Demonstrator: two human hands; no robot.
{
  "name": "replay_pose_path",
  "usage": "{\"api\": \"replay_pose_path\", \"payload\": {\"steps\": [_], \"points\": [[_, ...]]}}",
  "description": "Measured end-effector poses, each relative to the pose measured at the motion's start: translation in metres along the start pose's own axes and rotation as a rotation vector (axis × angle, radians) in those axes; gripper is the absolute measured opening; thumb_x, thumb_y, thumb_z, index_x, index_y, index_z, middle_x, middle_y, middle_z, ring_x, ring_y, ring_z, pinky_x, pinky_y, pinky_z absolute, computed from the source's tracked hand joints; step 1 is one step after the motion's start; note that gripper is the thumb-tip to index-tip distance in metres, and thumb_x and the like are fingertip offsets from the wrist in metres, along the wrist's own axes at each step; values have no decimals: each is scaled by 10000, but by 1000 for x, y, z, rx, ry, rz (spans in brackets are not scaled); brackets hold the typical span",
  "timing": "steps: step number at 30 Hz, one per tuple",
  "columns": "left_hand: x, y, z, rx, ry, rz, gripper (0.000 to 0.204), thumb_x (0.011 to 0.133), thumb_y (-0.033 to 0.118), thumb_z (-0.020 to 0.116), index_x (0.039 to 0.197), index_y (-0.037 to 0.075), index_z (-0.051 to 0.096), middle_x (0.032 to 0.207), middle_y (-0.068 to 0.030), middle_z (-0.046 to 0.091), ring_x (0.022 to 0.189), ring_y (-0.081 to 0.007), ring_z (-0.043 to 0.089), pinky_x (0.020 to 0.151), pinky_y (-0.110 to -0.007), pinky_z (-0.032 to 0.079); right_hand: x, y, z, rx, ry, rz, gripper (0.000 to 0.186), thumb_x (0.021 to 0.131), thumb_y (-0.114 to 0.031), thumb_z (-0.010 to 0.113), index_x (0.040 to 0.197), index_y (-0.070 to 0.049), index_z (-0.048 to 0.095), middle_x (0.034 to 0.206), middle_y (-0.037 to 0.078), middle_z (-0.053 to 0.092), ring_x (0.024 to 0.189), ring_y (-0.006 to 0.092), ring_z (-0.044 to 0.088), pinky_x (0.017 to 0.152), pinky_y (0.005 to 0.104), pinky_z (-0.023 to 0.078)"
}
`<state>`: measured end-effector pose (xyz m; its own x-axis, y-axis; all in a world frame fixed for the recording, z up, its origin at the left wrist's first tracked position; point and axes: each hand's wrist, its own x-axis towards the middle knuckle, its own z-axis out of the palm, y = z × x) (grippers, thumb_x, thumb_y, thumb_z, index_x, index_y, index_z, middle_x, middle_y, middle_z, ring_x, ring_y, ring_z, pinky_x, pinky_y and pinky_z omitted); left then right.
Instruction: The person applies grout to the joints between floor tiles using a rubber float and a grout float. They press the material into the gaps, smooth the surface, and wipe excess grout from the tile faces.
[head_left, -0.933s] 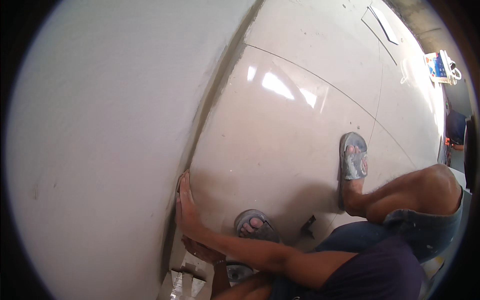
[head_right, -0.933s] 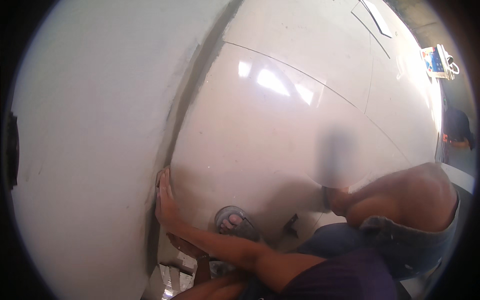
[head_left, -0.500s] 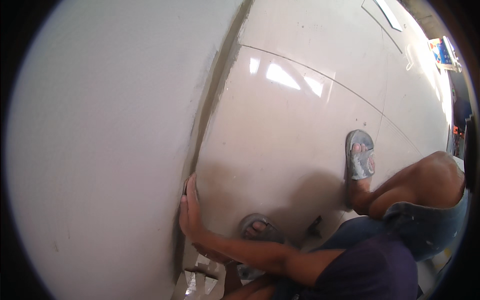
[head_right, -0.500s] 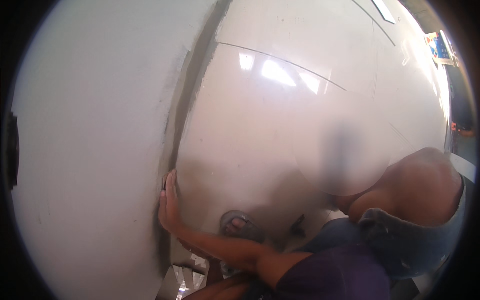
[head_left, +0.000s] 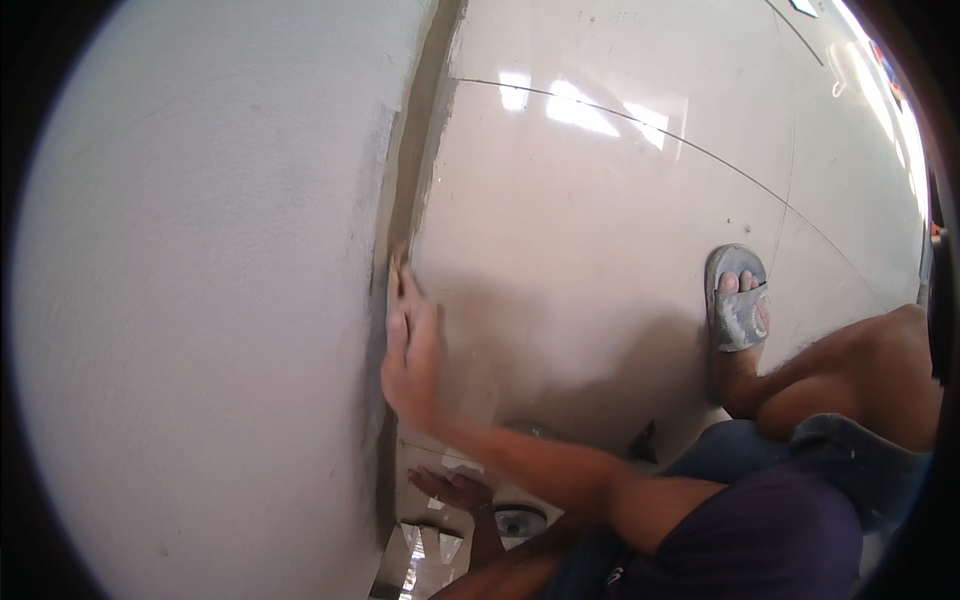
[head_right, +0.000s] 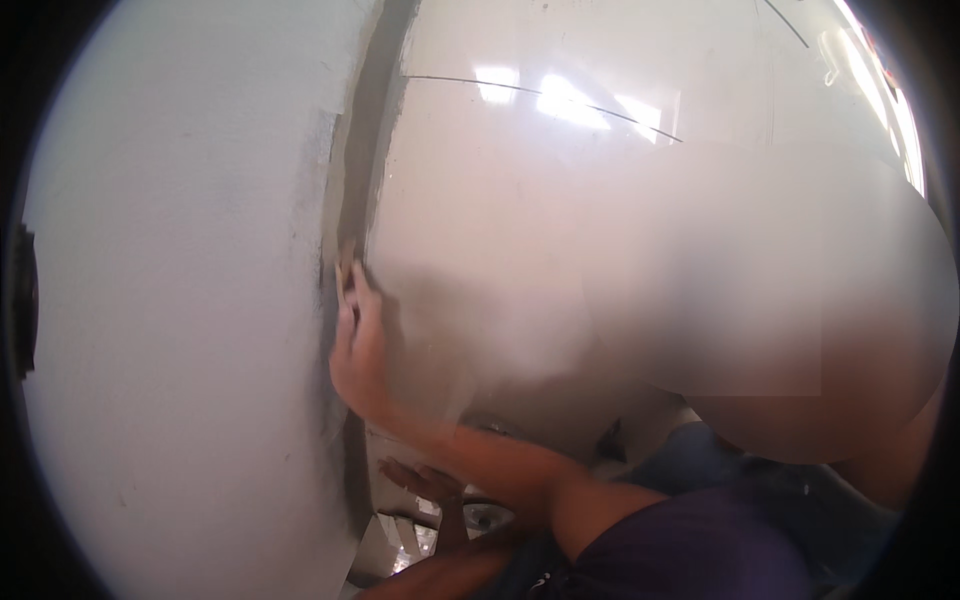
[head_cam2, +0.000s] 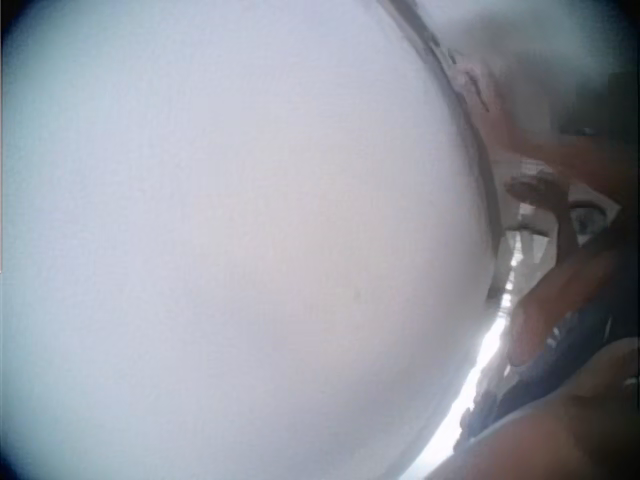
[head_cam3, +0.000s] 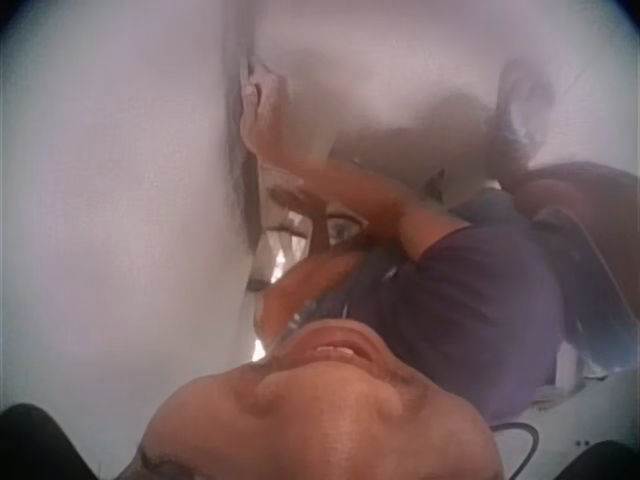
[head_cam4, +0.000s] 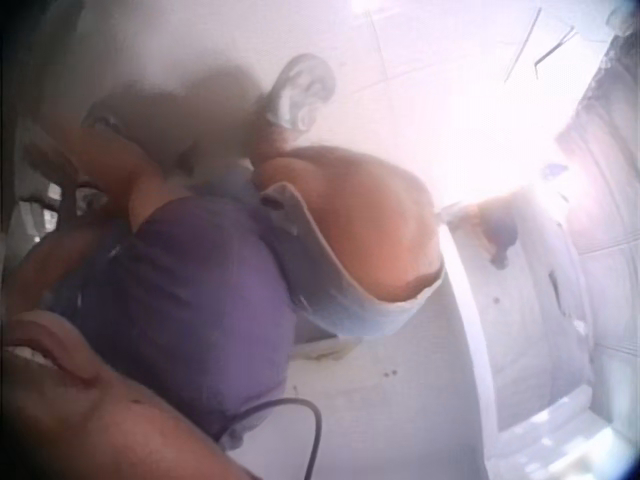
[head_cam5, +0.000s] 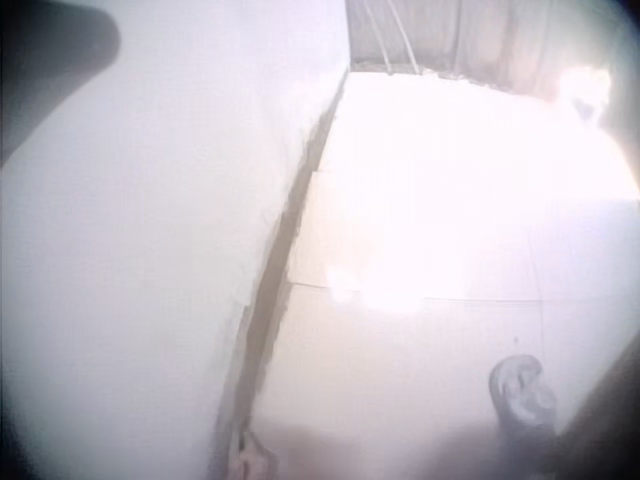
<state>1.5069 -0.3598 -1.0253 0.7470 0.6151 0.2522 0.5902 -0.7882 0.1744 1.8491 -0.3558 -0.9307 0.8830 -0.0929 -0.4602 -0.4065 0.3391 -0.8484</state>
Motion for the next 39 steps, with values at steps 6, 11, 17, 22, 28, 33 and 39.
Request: {"api": "replay_pose_path", "payload": {"steps": [6, 11, 17, 22, 28, 33, 39], "points": [[-11, -10, 2, 44, -133, -191, 621, 1105, 397, 353, 1529, -55, 389, 1617, -294, 292, 1501, -454, 273, 1215, -569, 226, 42, -6, 9, -31, -81, -143, 589, 1100, -184, 388, 1580, 64, 154, 1648, 307, 182, 1514, 424, 250, 1217, 444, 251], [-9, -7, 3, 59, -155, -222, 616, 1103, 417, 351, 1513, -38, 417, 1604, -305, 297, 1495, -457, 275, 1198, -580, 250, 111, -15, 3, -140, -169, -297, 747, 1099, -328, 341, 1581, 105, -32, 1664, 334, 2, 1564, 446, -3, 1280, 492, 37], [-3, 1, -1, 53, -176, -224, 568, 1095, 368, 391, 1485, -43, 439, 1586, -306, 315, 1484, -455, 291, 1185, -583, 275, 152, -41, -1, -202, -195, -414, 867, 1072, -423, 362, 1555, 150, -74, 1649, 365, -44, 1554, 470, -62, 1277, 499, -2], [19, 25, -3, 16, -228, -174, 529, 1088, 327, 425, 1461, -47, 457, 1572, -306, 330, 1475, -454, 304, 1174, -586, 296, 96, -13, -17, -214, -400, -335, 902, 1068, -449, 364, 1544, 156, -107, 1645, 365, -83, 1553, 464, -90, 1272, 514, -24], [178, 148, 4, -379, -599, 376, 400, 963, 168, 621, 1317, -13, 580, 1432, -312, 475, 1333, -466, 470, 1105, -548, 392, 192, -68, -18, -216, -289, -291, 870, 1079, -437, 334, 1545, 155, -101, 1635, 380, -94, 1538, 502, -105, 1260, 561, -30], [284, 195, 35, -233, -876, 966, 354, 815, 82, 703, 1163, 26, 675, 1250, -223, 591, 1144, -449, 570, 988, -534, 477, 168, -57, -6, -183, -279, -364, 825, 1094, -409, 313, 1546, 164, -73, 1631, 392, -70, 1538, 507, -86, 1263, 560, -2], [354, 294, 73, -171, -865, 1204, 398, 803, 109, 723, 1188, 38, 653, 1207, -195, 566, 1155, -426, 539, 1028, -536, 432, 309, -119, -7, -53, -67, -381, 756, 1101, -410, 271, 1570, 137, 43, 1652, 354, 32, 1553, 477, 16, 1282, 504, 39]]}}
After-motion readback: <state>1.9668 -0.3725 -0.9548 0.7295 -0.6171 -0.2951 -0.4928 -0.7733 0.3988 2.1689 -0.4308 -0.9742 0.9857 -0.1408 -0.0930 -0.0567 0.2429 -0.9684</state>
